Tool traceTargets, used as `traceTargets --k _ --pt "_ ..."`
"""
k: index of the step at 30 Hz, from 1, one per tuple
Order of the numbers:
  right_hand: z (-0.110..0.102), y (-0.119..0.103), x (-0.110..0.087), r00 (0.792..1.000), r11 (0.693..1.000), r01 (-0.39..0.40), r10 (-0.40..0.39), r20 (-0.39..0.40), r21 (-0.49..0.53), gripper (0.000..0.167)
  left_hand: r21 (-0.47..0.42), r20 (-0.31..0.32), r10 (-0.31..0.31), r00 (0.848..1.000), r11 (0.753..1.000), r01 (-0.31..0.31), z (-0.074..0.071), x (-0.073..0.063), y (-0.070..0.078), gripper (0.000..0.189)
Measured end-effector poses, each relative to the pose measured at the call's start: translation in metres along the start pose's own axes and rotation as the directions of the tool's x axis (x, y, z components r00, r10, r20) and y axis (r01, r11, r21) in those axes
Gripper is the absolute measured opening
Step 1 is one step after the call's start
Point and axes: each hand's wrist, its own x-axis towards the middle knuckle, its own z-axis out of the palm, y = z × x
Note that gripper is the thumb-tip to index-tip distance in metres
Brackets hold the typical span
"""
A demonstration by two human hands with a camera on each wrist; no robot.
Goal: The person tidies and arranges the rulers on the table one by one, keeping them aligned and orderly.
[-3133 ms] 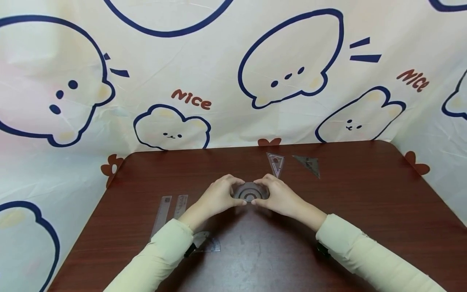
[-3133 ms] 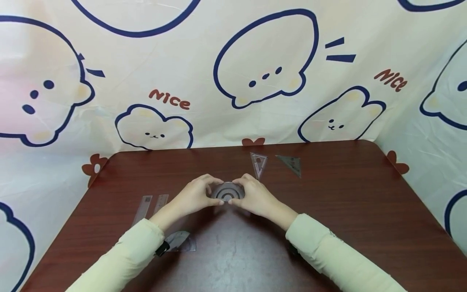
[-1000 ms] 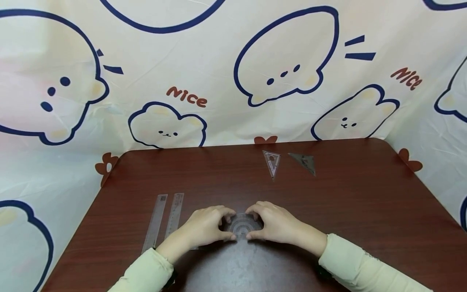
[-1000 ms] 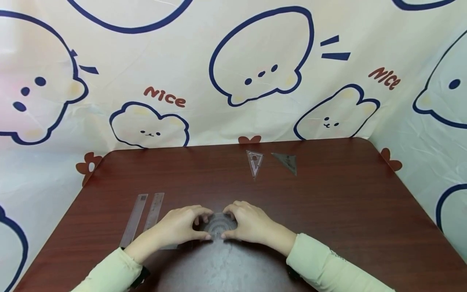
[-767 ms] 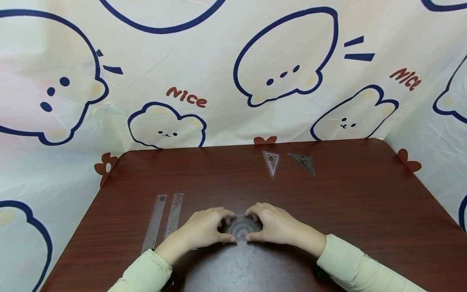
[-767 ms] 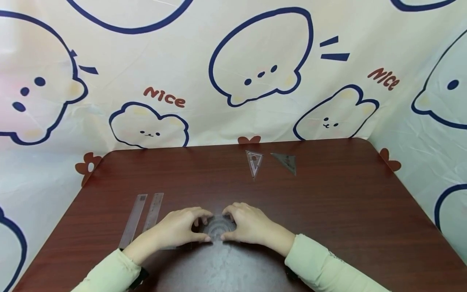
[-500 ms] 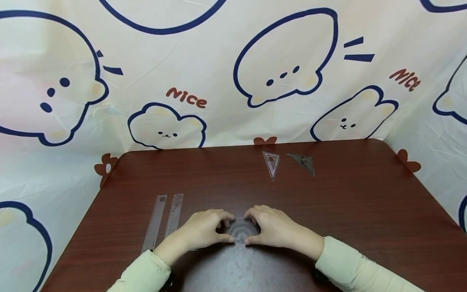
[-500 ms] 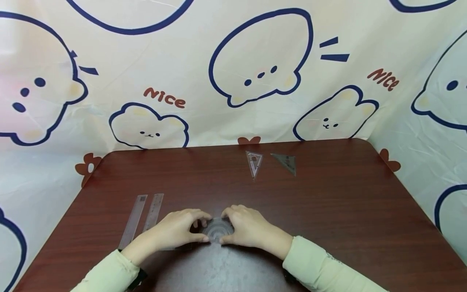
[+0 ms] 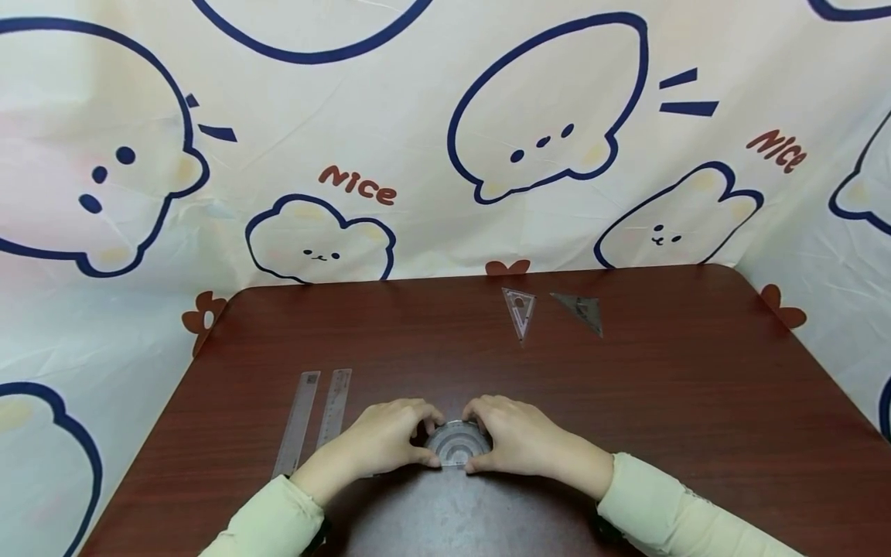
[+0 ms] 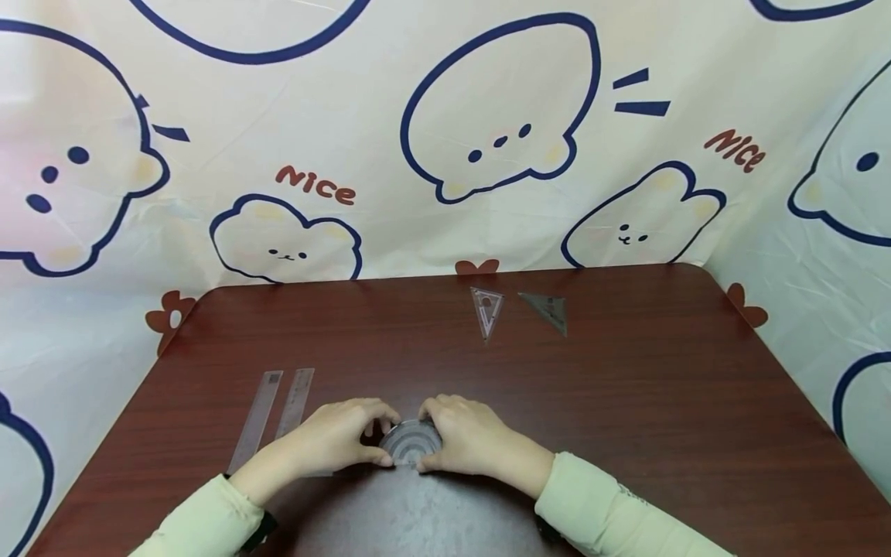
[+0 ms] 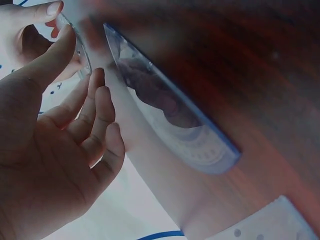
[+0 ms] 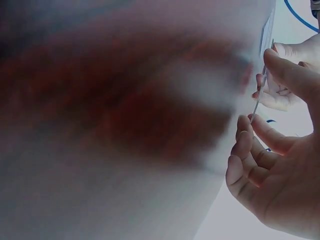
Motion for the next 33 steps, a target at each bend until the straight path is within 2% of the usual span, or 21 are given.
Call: traceTargets --k 10,23,33 --pt "0.0050 -0.0008 0.0001 1.000 0.998 0.005 -0.006 -0.015 -0.056 0.052 0.007 -0.022 0.000 1.000 1.000 0.000 0.0045 -0.0012 0.0006 0.046" --pt "0.0082 -0.0026 -0.0014 0.999 0.997 0.024 -0.027 -0.042 -0.068 0.052 0.007 -0.029 0.007 1.000 1.000 -0.006 0.0079 -0.0043 0.0018 0.045" --pt "0.0048 -0.0024 -0.0012 0.999 0.998 0.015 -0.019 -0.046 -0.068 0.039 0.033 -0.040 0.019 0.999 0.999 -0.018 0.0080 -0.0040 0.0025 0.046"
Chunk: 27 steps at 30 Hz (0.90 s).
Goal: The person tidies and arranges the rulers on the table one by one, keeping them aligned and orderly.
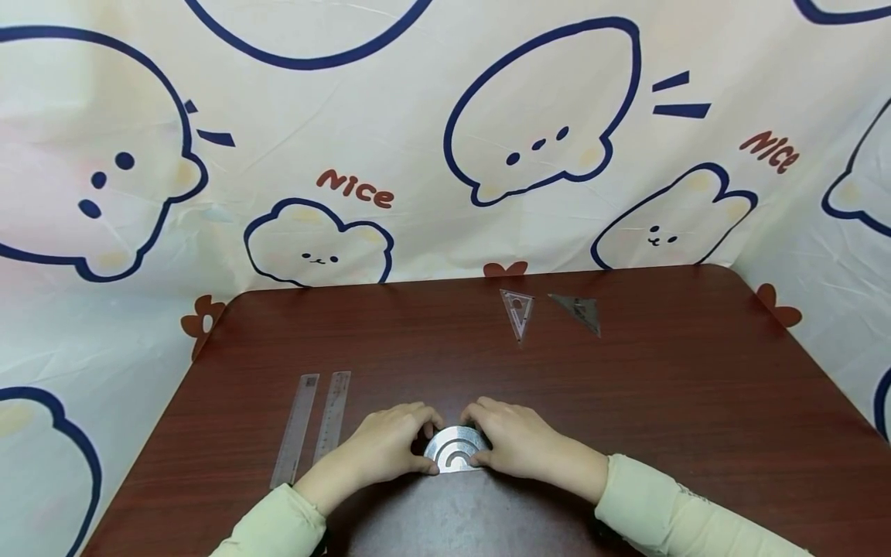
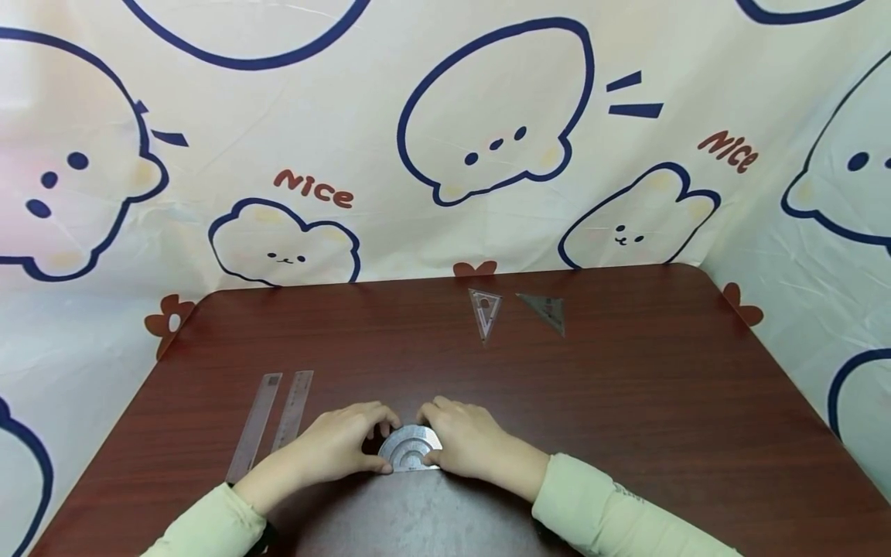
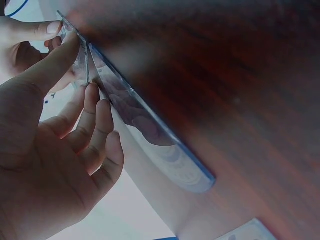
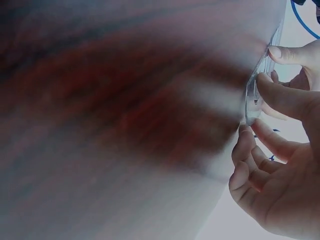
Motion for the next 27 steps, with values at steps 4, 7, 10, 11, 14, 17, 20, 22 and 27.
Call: traceTargets --k 4,7,10,11,14,17,20,22,27 --pt "-0.0002 0.0009 0.0013 1.000 1.000 -0.012 0.012 0.011 -0.006 0.039 0.003 -0.001 -0.001 1.000 1.000 0.001 0.0001 0.0003 -0.0006 0.046" --pt "-0.0003 0.0014 0.0023 1.000 1.000 -0.013 0.014 0.019 -0.020 0.040 0.006 -0.001 -0.004 1.000 1.000 0.004 -0.0001 0.0006 -0.0006 0.046" --pt "-0.0011 0.0008 0.0032 1.000 1.000 -0.011 0.012 0.021 -0.029 0.040 0.014 -0.003 -0.005 1.000 1.000 0.005 -0.0003 0.0011 -0.0003 0.046" --pt "-0.0017 0.0003 0.0031 1.000 0.999 -0.010 0.011 0.023 -0.032 0.040 0.016 -0.004 -0.006 1.000 1.000 0.006 -0.0004 0.0013 -0.0003 0.046" --pt "-0.0031 -0.0009 0.0034 1.000 0.999 -0.010 0.011 0.026 -0.038 0.040 0.019 -0.005 -0.007 1.000 1.000 0.007 -0.0007 0.0016 -0.0002 0.047" --pt "-0.0041 -0.0017 0.0035 0.999 0.999 -0.010 0.011 0.032 -0.043 0.041 0.016 -0.004 -0.006 1.000 1.000 0.007 -0.0009 0.0017 -0.0004 0.047" --pt "-0.0042 -0.0023 0.0036 0.999 0.999 -0.008 0.009 0.033 -0.040 0.041 0.013 0.000 -0.008 1.000 1.000 0.008 -0.0014 0.0013 -0.0007 0.047" --pt "-0.0039 -0.0027 0.0036 0.999 0.999 -0.007 0.008 0.033 -0.040 0.041 0.012 0.002 -0.007 1.000 1.000 0.007 -0.0018 0.0006 -0.0006 0.047" --pt "-0.0035 -0.0028 0.0019 0.999 0.999 -0.010 0.012 0.050 -0.037 0.040 0.000 0.025 -0.003 1.000 1.000 0.003 -0.0020 -0.0010 0.0001 0.045"
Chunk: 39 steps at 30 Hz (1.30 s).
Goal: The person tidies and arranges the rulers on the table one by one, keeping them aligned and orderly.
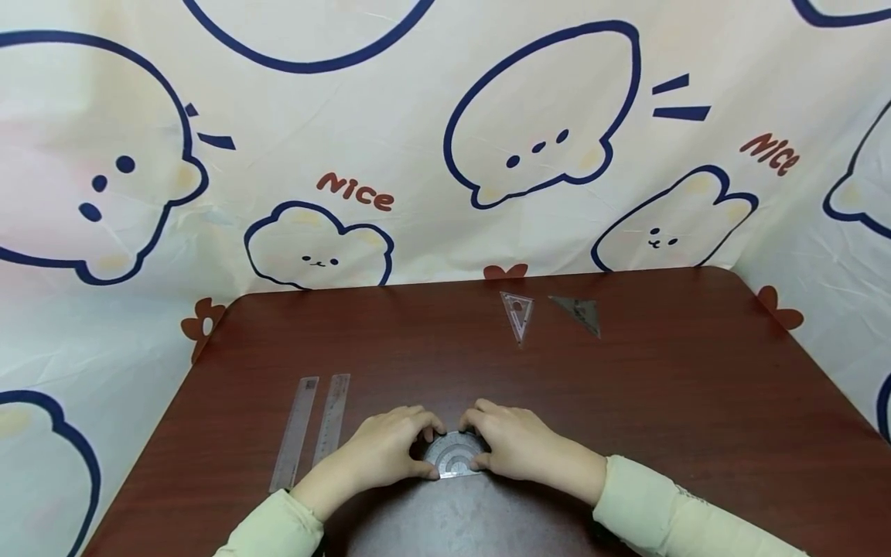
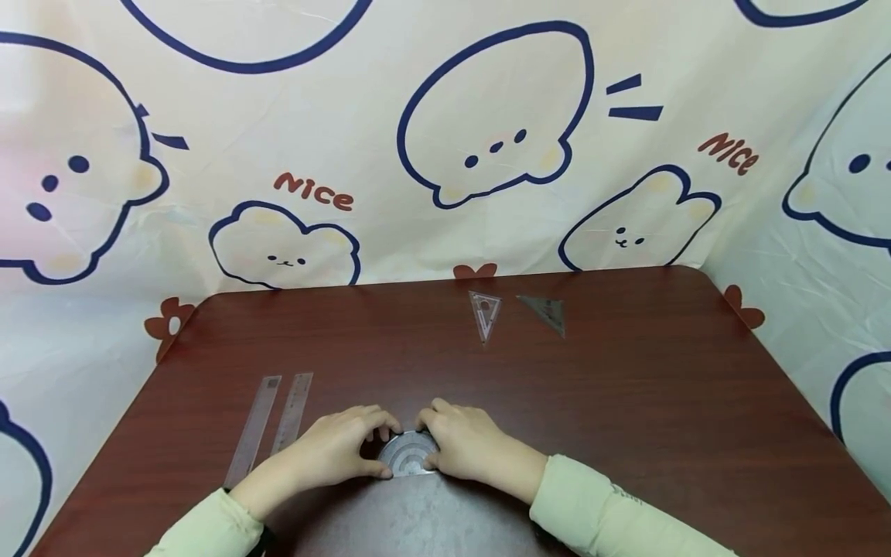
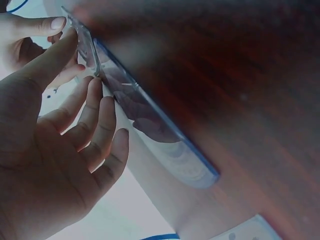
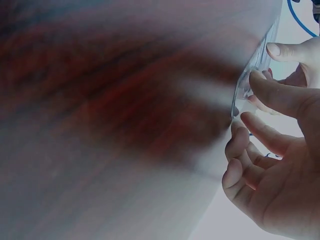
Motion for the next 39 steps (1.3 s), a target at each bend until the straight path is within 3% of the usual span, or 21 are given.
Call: traceTargets --k 5,23,39 --pt "0.000 0.003 -0.002 1.000 1.000 0.010 -0.011 0.002 0.028 0.036 0.009 0.000 0.013 1.000 1.000 -0.013 0.000 0.000 -0.001 0.041" --pt "-0.012 0.010 -0.003 0.997 0.998 0.025 -0.022 -0.069 0.051 0.022 0.017 -0.108 0.003 0.994 1.000 -0.001 -0.006 0.016 0.006 0.015" --pt "-0.024 0.023 -0.007 0.990 1.000 -0.005 0.001 -0.140 -0.025 0.018 -0.007 -0.109 -0.008 0.994 1.000 0.007 -0.011 0.035 0.002 0.014"
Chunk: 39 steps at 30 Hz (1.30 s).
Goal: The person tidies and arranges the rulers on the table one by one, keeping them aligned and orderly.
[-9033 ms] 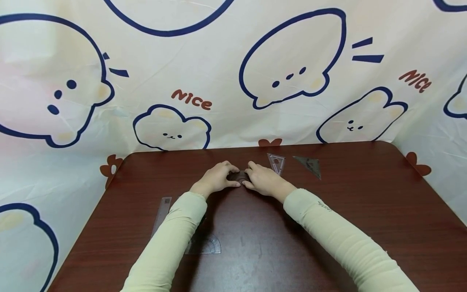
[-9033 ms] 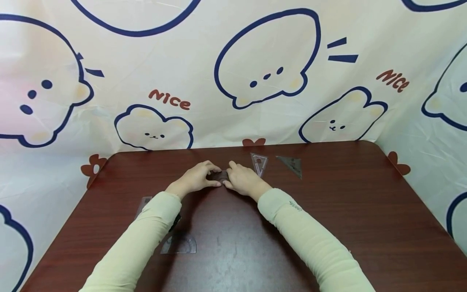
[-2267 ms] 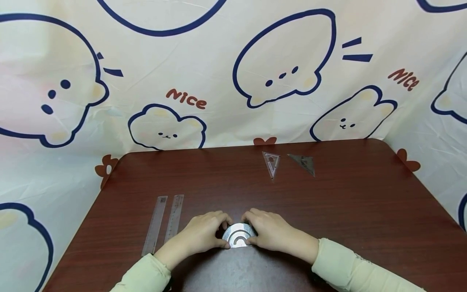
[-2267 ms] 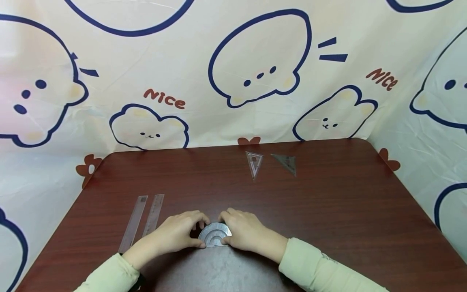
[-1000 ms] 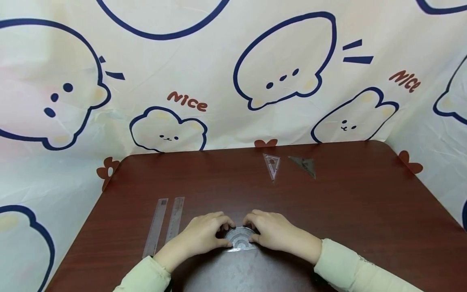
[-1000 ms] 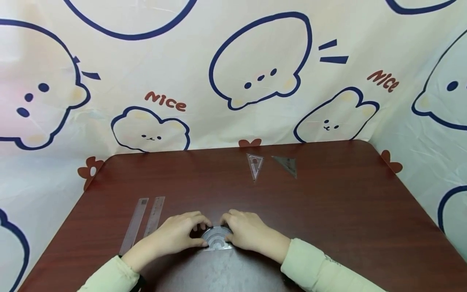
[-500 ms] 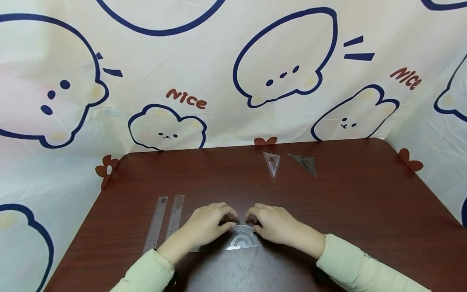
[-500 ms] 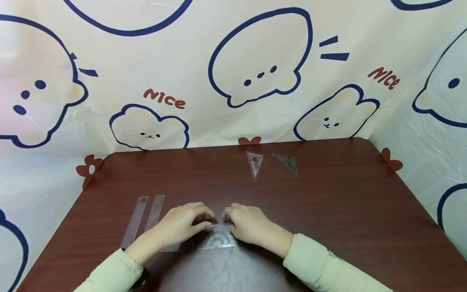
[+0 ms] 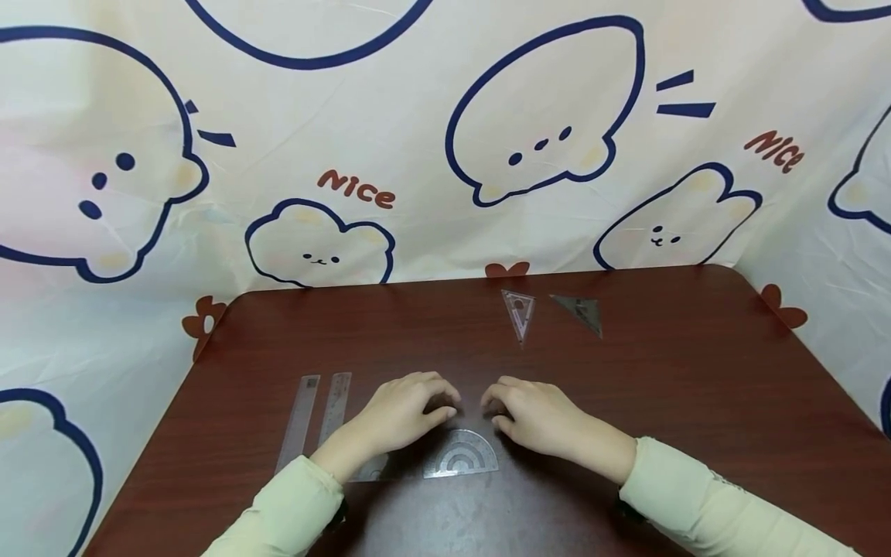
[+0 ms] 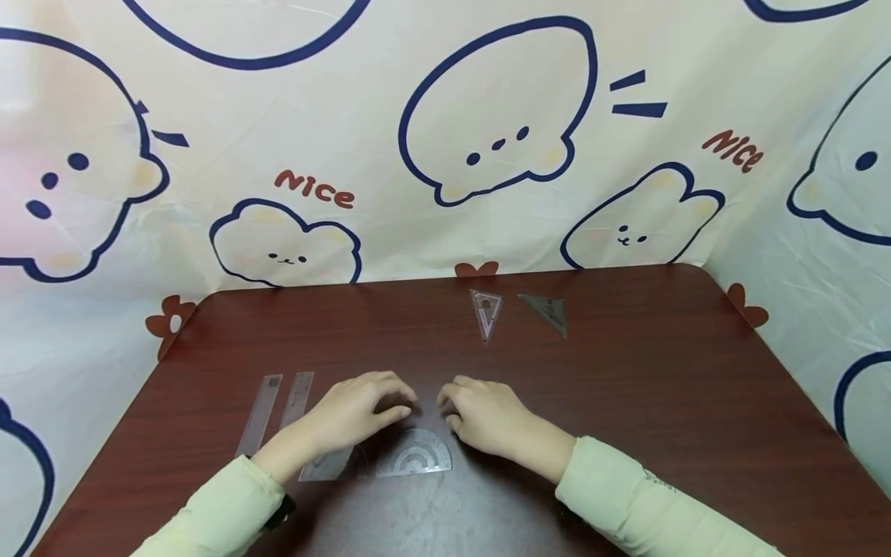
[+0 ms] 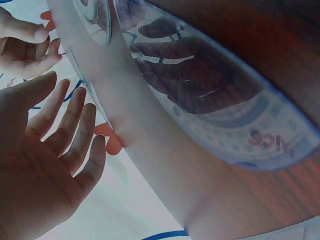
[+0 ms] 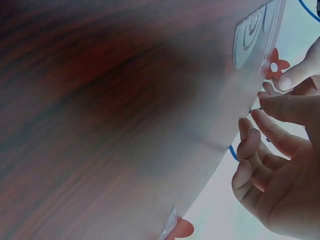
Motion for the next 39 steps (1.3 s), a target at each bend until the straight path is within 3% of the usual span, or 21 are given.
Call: traceTargets --k 6,10,21,30,39 --pt "-0.006 0.007 0.000 0.996 0.998 0.033 -0.038 -0.086 -0.060 0.014 0.010 0.000 0.013 1.000 1.000 -0.013 0.000 0.006 0.002 0.017" --pt "-0.009 0.011 0.002 0.993 0.996 0.049 -0.057 -0.102 -0.075 0.014 0.027 -0.009 0.017 1.000 0.999 -0.017 0.000 0.009 0.004 0.018" --pt "-0.014 0.022 0.005 0.993 0.998 -0.038 0.031 -0.116 -0.054 0.010 0.005 -0.006 0.032 0.999 0.999 -0.032 -0.003 0.021 0.009 0.020" --pt "-0.015 0.034 0.009 0.987 0.998 -0.031 0.022 -0.161 -0.059 0.010 0.019 0.017 0.043 0.999 0.999 -0.043 -0.002 0.030 0.013 0.019" --pt "-0.017 0.049 0.013 0.980 0.995 -0.032 0.012 -0.200 -0.096 0.008 0.104 0.003 0.058 0.998 0.993 -0.058 -0.010 0.040 0.006 0.018"
